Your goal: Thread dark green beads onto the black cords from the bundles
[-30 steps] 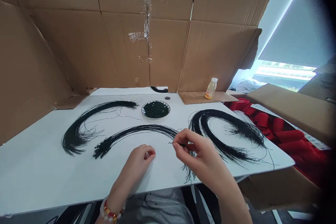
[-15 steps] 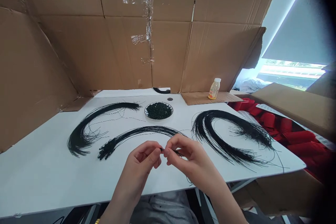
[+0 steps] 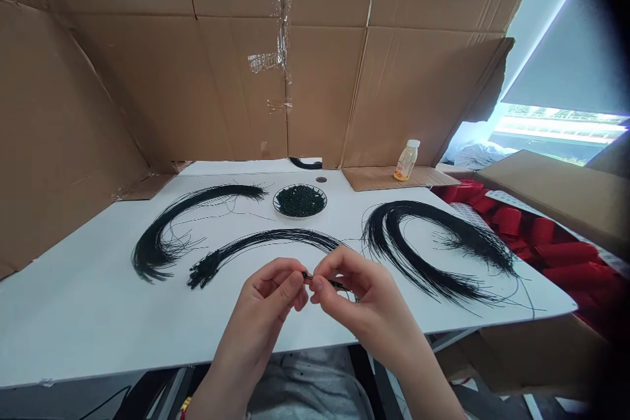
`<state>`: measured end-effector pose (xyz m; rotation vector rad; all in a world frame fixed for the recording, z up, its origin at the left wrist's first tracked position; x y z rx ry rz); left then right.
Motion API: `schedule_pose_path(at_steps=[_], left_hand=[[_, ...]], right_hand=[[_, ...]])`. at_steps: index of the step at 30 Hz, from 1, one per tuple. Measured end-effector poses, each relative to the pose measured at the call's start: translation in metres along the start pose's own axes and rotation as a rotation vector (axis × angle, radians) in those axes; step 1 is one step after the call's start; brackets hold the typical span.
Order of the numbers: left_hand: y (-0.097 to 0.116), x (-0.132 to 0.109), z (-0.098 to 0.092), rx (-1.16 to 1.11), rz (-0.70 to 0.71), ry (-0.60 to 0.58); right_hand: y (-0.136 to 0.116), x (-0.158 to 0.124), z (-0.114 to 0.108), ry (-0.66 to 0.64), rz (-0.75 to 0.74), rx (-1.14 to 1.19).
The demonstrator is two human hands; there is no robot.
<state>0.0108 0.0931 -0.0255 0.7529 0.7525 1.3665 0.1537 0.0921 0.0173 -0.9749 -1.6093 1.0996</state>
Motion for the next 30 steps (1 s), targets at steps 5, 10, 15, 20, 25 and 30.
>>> schedule_pose_path(at_steps=[5, 10, 15, 20, 25, 30], left_hand=[[-0.0005, -0.0007, 0.0017, 0.007, 0.001, -0.012], [0.0, -0.0022, 0.0016, -0.022, -0.001, 0.019], [0.0005, -0.0022, 0.0048, -0.017, -0.017, -0.024], [0.0033, -0.0055, 0.0075, -0.038, 0.005, 0.025], [0.0036, -0.0067, 0.0098, -0.023, 0.003, 0.017], [0.0063, -0.0077, 0.0075, 0.014, 0.046, 0.073]], right_hand=[[-0.0002, -0.0007, -0.0007, 0.01, -0.01, -0.017], [-0.0002, 0.0013, -0.0012, -0.009, 0.003, 0.014], [-0.002, -0.0002, -0.0002, -0.011, 0.001, 0.022], [-0.002, -0.0015, 0.0, -0.008, 0.004, 0.012], [-0.0033, -0.0019, 0.0005, 0.002, -0.011, -0.048], [-0.0049, -0.0029, 0.0011, 0.029, -0.034, -0.121]])
Point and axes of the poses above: each hand's wrist, its own x-axis towards the middle knuckle, its own z-axis out of the palm, y = z × x, the point moved 6 cm from there along x, towards the middle knuckle, and after that the axes turned 8 degrees about -x, right-handed, at the moved point
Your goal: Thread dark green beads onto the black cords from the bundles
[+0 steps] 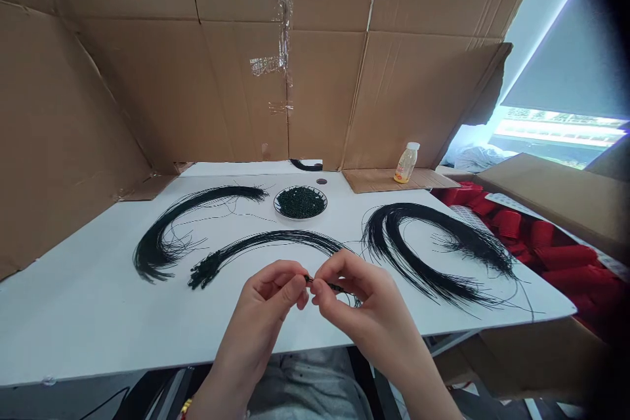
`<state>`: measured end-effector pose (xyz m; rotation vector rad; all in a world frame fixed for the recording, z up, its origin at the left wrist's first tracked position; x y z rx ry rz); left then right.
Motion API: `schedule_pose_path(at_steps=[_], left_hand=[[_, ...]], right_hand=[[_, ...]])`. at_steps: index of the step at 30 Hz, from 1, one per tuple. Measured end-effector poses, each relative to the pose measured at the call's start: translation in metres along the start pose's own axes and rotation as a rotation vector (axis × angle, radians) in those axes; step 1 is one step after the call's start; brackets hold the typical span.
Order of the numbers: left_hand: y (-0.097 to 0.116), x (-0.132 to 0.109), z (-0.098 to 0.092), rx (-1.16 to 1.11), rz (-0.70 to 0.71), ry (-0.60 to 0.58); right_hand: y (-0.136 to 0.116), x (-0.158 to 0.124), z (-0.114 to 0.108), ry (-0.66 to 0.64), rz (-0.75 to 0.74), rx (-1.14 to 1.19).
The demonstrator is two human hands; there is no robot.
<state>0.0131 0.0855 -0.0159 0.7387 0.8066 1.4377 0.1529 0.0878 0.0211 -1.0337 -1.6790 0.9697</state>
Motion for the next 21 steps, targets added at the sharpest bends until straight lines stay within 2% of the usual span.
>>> schedule_pose_path(at_steps=[11, 21], left_hand=[[-0.002, 0.006, -0.006, 0.054, -0.002, -0.037], [0.001, 0.006, -0.011, 0.159, 0.068, 0.017]], right_hand=[[0.001, 0.0, 0.0, -0.009, 0.001, -0.015], [0.0, 0.001, -0.001, -0.011, -0.041, -0.022]])
Point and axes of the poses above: each hand's wrist, its own x-axis towards the middle knuckle, its own z-axis out of the palm, y = z × x, the point moved 6 cm from there along x, towards the middle knuckle, and after that the axes turned 8 degrees about -x, right-handed, at the moved point
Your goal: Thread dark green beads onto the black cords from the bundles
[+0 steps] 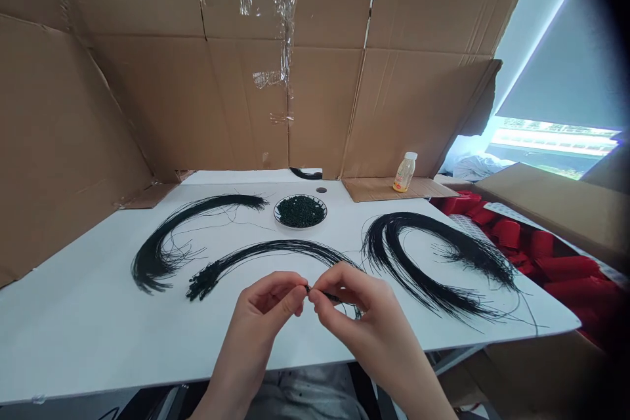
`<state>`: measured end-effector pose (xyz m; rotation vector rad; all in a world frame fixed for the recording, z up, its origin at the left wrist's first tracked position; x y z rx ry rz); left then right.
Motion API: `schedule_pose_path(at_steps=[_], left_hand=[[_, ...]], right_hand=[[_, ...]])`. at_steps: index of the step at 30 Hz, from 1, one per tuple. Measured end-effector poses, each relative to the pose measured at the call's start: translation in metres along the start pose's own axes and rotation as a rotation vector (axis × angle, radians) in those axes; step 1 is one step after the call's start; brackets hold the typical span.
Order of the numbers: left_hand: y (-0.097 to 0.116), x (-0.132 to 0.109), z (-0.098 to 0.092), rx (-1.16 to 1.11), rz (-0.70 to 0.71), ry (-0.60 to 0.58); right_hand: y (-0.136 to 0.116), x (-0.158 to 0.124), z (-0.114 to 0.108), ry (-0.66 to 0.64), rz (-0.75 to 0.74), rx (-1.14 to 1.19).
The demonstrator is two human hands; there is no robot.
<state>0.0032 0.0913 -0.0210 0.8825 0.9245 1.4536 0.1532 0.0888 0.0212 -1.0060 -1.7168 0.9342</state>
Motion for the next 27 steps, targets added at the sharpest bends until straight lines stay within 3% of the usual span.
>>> schedule_pose_path(at_steps=[3, 9, 12, 18, 23, 27], left_hand=[[0.006, -0.001, -0.002, 0.084, 0.074, 0.022], [0.012, -0.001, 0.001, 0.264, 0.167, -0.124], [0.015, -0.003, -0.003, 0.291, 0.249, -0.105], [0.026, -0.017, -0.011, 0.571, 0.44, -0.067], [0.015, -0.014, -0.021, 0.381, 0.304, -0.163], [0.012, -0.008, -0.026, 0.214, 0.183, -0.199]], right_hand=[[0.002, 0.0, 0.0, -0.011, 0.004, -0.019], [0.011, 0.003, 0.002, -0.013, 0.002, -0.089], [0.016, 0.008, 0.004, -0.014, 0.022, -0.128], [0.013, 0.007, 0.022, -0.076, -0.007, -0.15], [0.025, 0.005, 0.052, -0.28, 0.093, 0.139], [0.026, 0.007, 0.053, -0.312, 0.089, 0.216]])
Point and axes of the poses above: each hand's wrist, its own x-axis towards the middle knuckle, its own z-axis out of the palm, y = z × x, the point moved 6 cm from there along x, towards the middle knuckle, and after that the axes turned 8 degrees about -x, right-handed, at the moved point
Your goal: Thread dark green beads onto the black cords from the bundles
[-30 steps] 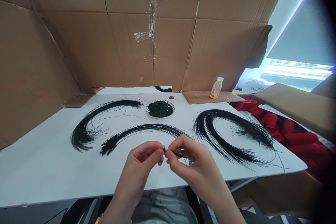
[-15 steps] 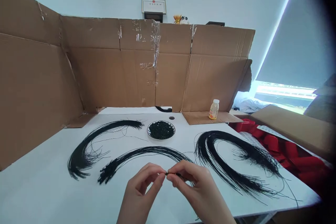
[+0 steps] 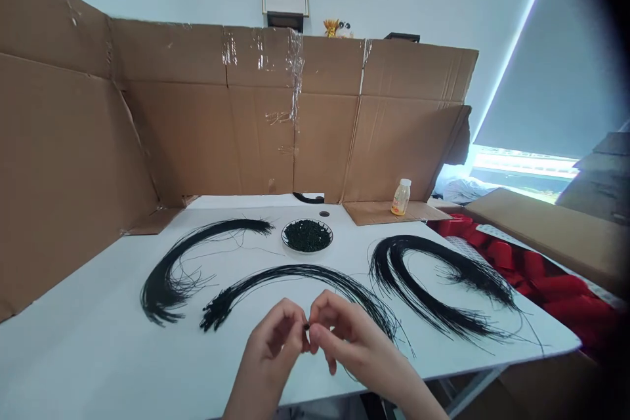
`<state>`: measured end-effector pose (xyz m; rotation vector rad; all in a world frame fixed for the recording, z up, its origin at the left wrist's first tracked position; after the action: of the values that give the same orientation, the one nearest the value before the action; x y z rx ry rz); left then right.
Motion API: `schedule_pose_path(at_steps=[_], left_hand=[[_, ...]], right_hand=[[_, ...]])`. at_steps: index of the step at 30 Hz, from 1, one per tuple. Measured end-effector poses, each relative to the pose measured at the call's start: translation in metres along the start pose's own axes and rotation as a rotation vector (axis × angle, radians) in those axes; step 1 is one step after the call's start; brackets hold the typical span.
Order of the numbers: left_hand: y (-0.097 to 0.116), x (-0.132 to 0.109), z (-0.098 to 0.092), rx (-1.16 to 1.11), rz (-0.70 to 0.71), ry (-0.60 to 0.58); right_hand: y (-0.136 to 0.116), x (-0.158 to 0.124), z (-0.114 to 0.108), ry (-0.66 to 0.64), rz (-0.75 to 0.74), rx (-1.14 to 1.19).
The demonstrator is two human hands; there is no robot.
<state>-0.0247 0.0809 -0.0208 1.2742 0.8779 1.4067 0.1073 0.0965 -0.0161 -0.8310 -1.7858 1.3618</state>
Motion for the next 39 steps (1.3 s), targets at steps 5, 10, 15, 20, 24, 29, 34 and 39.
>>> schedule_pose_path(at_steps=[5, 10, 15, 20, 24, 29, 34, 39], left_hand=[[0.003, 0.0, -0.009, 0.006, -0.071, 0.096], [0.004, -0.002, -0.001, 0.021, -0.11, 0.096], [0.008, 0.0, 0.01, 0.067, -0.076, 0.106], [0.017, -0.001, 0.014, 0.073, 0.006, 0.104], [0.015, 0.001, 0.013, 0.017, -0.002, 0.089], [0.018, 0.006, 0.012, 0.136, 0.057, 0.089], [0.02, 0.004, 0.019, 0.193, 0.055, 0.038], [0.025, 0.003, 0.02, 0.228, 0.095, 0.013]], right_hand=[[-0.007, -0.006, -0.017, 0.011, 0.016, -0.141], [-0.013, -0.011, -0.03, 0.063, 0.028, -0.202], [-0.016, -0.013, -0.033, 0.072, 0.034, -0.241], [-0.014, -0.018, -0.032, -0.019, 0.092, -0.097], [-0.013, -0.021, -0.039, -0.013, 0.112, -0.137], [-0.009, -0.019, -0.043, 0.016, 0.101, -0.154], [-0.008, -0.016, -0.043, 0.056, 0.096, -0.095], [-0.015, -0.015, -0.046, 0.077, 0.125, -0.127]])
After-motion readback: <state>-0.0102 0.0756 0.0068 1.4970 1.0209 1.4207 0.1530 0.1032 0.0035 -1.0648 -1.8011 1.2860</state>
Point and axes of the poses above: each hand's wrist, its own x-axis towards the middle knuckle, its own z-axis out of the palm, y = z × x, the point moved 6 cm from there along x, towards the middle knuckle, and after that the axes turned 8 degrees about -x, right-handed, at the moved point
